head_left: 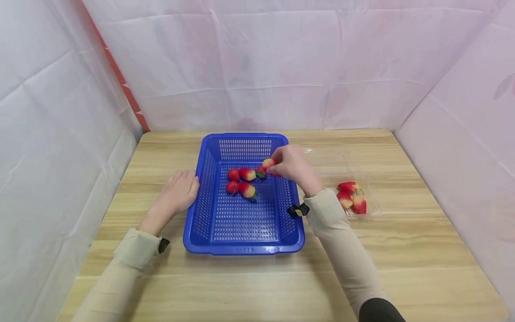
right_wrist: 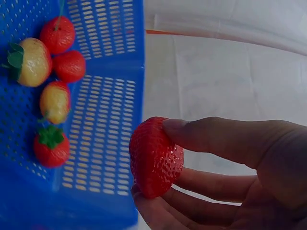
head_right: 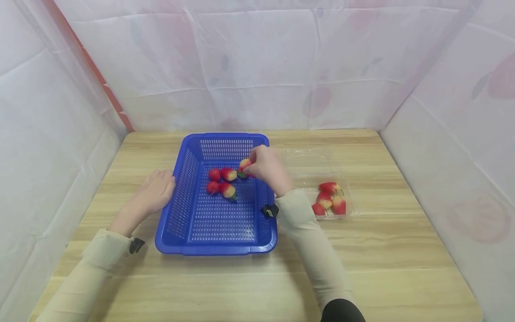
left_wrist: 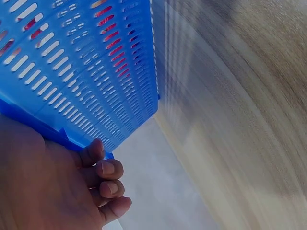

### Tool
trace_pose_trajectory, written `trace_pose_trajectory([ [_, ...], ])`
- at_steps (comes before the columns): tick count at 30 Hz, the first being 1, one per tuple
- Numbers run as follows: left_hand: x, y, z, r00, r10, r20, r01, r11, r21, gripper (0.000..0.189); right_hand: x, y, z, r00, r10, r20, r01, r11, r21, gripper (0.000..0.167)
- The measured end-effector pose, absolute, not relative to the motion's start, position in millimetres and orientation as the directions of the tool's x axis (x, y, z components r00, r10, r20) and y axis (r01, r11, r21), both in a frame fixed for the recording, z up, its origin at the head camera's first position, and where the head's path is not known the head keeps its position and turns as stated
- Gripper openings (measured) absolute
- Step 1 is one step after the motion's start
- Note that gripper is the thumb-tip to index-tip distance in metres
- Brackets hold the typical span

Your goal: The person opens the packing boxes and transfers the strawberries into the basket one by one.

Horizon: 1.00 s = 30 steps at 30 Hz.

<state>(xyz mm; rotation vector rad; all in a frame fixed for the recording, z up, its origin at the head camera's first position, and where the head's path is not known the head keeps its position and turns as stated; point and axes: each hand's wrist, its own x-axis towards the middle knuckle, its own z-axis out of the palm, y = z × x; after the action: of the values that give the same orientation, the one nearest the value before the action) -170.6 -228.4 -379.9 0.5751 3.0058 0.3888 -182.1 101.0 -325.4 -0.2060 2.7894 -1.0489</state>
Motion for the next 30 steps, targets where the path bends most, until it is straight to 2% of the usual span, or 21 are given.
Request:
trace_pose_trajectory([
  [7, -173, -229, -383, -0.932, 0.362, -0.007, 0.351, 0.907, 0.231, 0.040, -194, 85, -340, -0.979, -0.167, -0.120, -0.061, 0.795, -0.604, 0.021],
  [16, -170, -227, -382, -0.931, 0.365, -0.010, 0.352, 0.906, 0.233, 0.042, -203, 71, -366, -0.946, -0.181, -0.269, -0.019, 0.859, -0.512, 0.012],
  [21, -168, -228, -384, -0.929, 0.369, 0.002, 0.360, 0.905, 0.227, 0.043, -204, 68, -375, -0.931, -0.207, -0.302, -0.035, 0.871, -0.489, 0.014],
  [30, -168, -229, -381, -0.929, 0.370, 0.002, 0.360, 0.902, 0.238, 0.035, -207, 62, -382, -0.895, -0.254, -0.366, -0.061, 0.883, -0.464, 0.021],
])
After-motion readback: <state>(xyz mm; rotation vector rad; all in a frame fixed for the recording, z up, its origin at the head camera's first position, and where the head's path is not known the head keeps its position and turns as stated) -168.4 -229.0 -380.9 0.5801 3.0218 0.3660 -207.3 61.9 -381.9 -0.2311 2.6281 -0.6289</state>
